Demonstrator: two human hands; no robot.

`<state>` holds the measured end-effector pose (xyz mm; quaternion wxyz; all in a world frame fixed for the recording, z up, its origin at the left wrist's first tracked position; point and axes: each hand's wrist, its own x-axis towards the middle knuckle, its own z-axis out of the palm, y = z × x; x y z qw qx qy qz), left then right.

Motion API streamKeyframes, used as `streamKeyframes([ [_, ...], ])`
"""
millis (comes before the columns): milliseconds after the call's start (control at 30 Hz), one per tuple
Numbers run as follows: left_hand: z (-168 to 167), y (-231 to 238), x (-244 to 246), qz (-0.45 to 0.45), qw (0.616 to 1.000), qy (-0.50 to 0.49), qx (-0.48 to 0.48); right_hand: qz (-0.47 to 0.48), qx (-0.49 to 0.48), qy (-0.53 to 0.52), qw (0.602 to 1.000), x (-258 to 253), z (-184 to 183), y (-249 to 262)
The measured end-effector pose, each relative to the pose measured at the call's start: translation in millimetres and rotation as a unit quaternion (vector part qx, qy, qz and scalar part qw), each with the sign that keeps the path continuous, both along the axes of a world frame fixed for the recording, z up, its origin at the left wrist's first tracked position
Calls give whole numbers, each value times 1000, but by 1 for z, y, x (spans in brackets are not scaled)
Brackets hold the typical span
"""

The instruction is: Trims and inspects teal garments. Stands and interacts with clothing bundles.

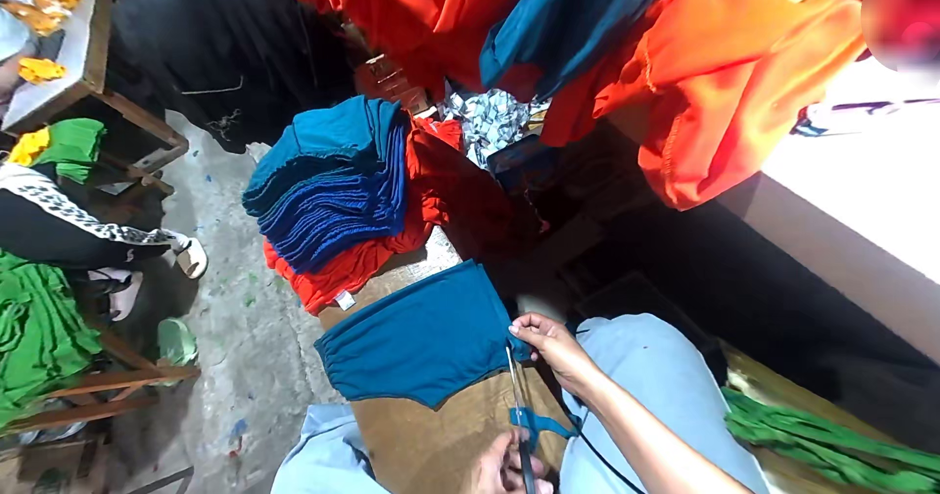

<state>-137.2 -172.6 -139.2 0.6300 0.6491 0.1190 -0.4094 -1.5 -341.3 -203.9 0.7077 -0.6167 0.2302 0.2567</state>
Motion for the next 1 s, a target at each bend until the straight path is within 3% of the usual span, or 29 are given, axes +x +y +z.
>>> streamKeyframes([
  [233, -13, -20, 45, 72, 997, 11, -3, -1, 8, 1, 1000, -3, 1, -1],
  [1000, -12, -36, 52, 149, 988, 25, -15, 5, 18, -2, 1000, -2, -1, -4],
])
